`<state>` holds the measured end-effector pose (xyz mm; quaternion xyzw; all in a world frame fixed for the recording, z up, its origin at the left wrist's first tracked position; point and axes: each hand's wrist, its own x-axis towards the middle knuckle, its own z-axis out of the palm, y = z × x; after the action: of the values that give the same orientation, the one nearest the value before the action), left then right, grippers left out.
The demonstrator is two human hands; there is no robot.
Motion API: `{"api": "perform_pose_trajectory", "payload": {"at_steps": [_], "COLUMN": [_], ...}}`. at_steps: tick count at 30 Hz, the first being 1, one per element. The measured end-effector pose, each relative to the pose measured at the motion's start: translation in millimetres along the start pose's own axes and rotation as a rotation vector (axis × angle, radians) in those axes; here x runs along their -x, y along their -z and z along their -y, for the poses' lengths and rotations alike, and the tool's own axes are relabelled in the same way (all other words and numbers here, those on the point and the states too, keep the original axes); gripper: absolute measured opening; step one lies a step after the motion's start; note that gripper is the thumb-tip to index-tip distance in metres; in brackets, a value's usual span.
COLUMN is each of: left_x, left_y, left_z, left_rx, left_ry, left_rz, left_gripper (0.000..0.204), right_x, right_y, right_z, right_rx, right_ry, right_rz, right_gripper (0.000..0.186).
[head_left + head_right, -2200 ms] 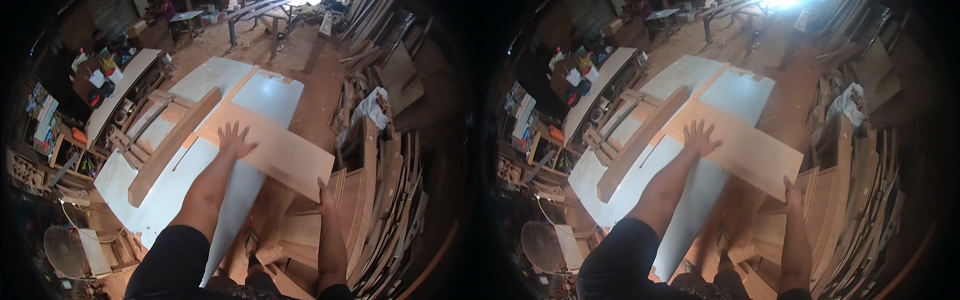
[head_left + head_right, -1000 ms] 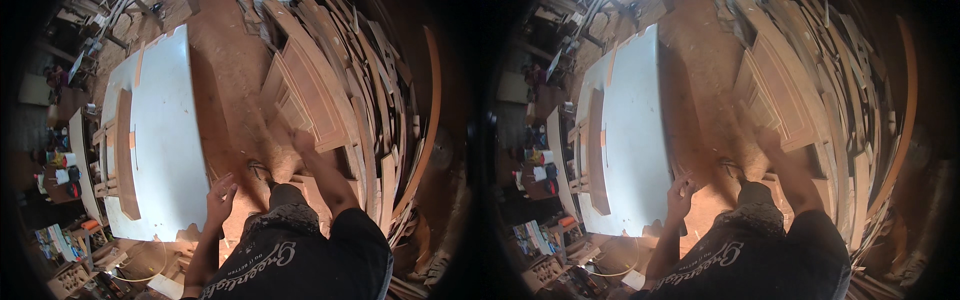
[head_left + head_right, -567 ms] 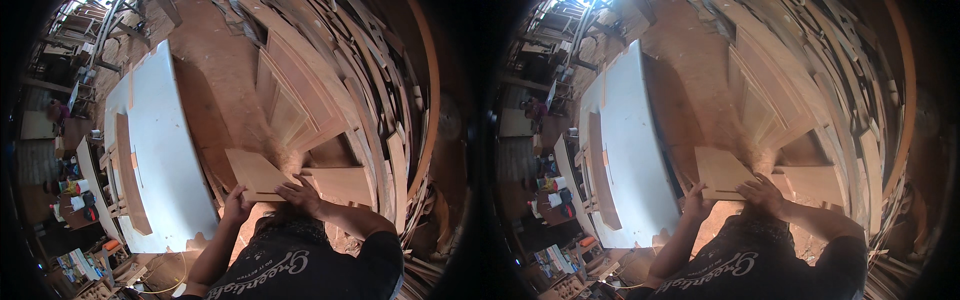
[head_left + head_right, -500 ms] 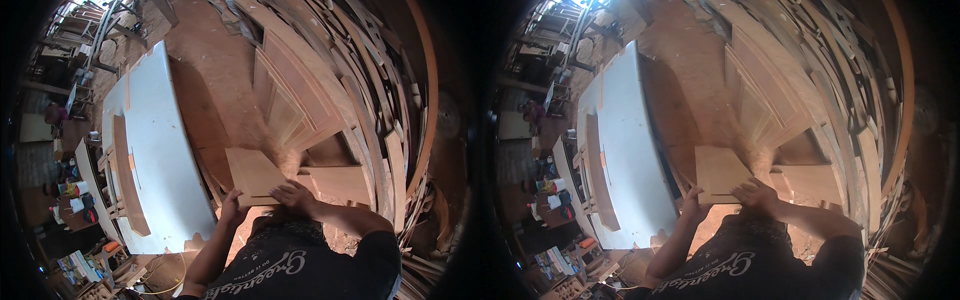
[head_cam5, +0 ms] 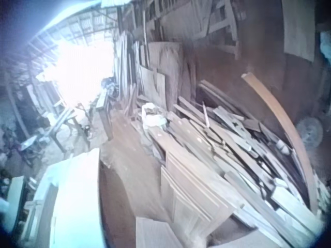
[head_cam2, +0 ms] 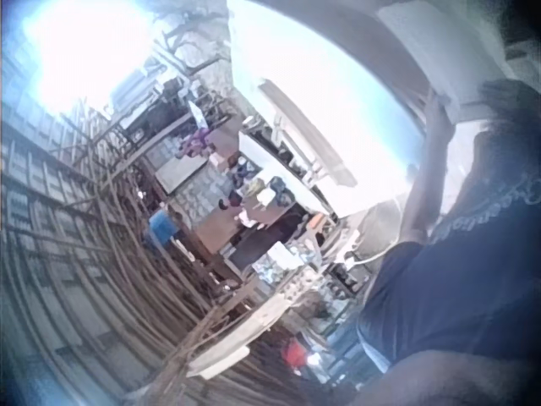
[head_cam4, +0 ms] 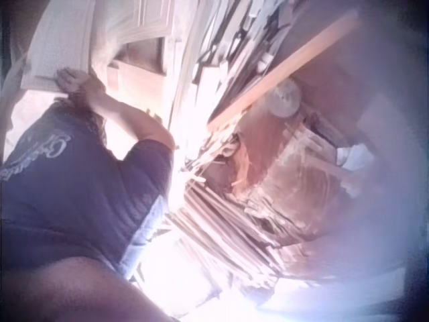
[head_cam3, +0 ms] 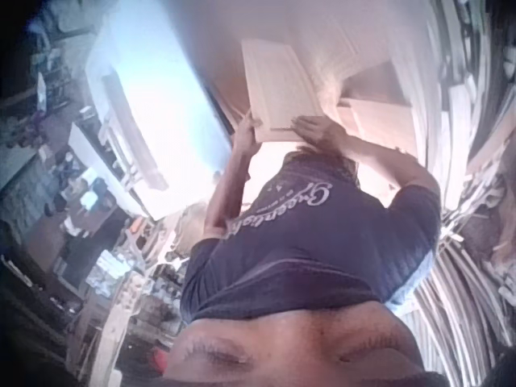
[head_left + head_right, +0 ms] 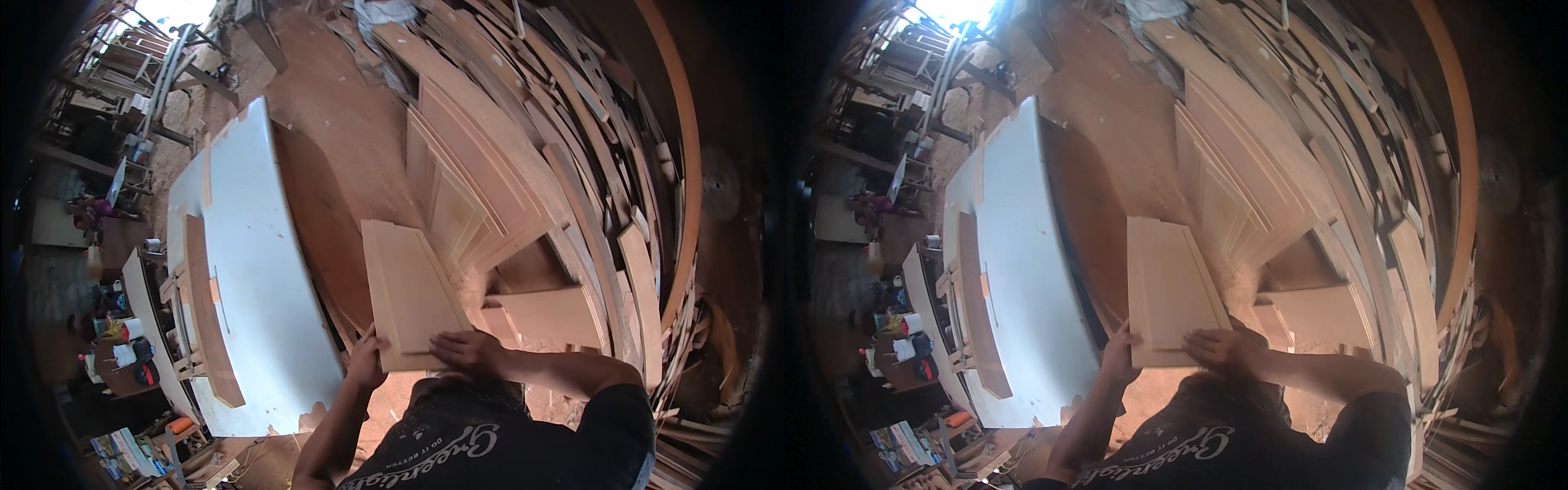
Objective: The person operates a table saw to cut rectangular wooden boards into smaller pieces. They feed the boards through the saw blade one at a time, using a push stick to guide the wood safely. The cut pieces are collected and stacked on the floor to the right of the machine.
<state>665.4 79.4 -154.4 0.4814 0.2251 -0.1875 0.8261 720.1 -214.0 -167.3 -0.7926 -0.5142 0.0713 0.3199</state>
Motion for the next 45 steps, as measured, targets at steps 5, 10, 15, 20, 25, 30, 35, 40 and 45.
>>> {"api": "perform_pose_trajectory", "payload": {"at_steps": [5, 10, 15, 20, 25, 30, 35, 40, 45], "left_x": [59.8, 131.9, 156.0, 188.4, 171.2, 157.7, 93.2, 5.5, -94.6], "left_y": [14.0, 18.0, -11.8, -10.3, 12.1, 1.1, -25.2, -22.1, -31.4], "left_z": [-49.3, -51.1, -57.3, -43.6, -32.5, -51.2, -59.3, -26.6, -12.4], "left_rx": [-0.005, -0.115, -0.306, -0.299, -0.311, -0.111, 0.191, 0.236, 0.198], "left_ry": [-0.055, -0.2, -0.331, -0.446, -0.405, -0.265, -0.048, 0.123, 0.198], "left_rz": [0.054, 0.098, 0.264, 0.191, 0.156, 0.048, 0.016, -0.009, -0.012], "left_gripper": [0.07, 0.075, 0.078, 0.078, 0.072, 0.069, 0.06, 0.034, 0.045], "right_x": [-65.7, -267.8, -324.2, -330.2, -264.6, -93.9, -6.8, 18.9, 23.8], "right_y": [-15.5, 65.5, 112.7, 129.9, 170.3, 265.1, 171.5, 33.9, -14.2], "right_z": [-79.4, -148.9, -238.5, -147.0, -102.4, -14.9, 66.8, 81.6, -4.6], "right_rx": [-0.476, -0.18, -0.038, 0.006, -0.969, -1.679, -0.691, -0.018, 0.147], "right_ry": [-0.27, -0.528, -0.355, -0.348, -0.618, 0.791, -0.252, -0.385, -0.526], "right_rz": [-0.092, -0.544, -0.695, -0.676, -0.863, -0.799, -0.046, -0.082, -0.305], "right_gripper": [0.027, 0.047, 0.048, 0.033, 0.025, 0.059, 0.074, 0.066, 0.041]}}
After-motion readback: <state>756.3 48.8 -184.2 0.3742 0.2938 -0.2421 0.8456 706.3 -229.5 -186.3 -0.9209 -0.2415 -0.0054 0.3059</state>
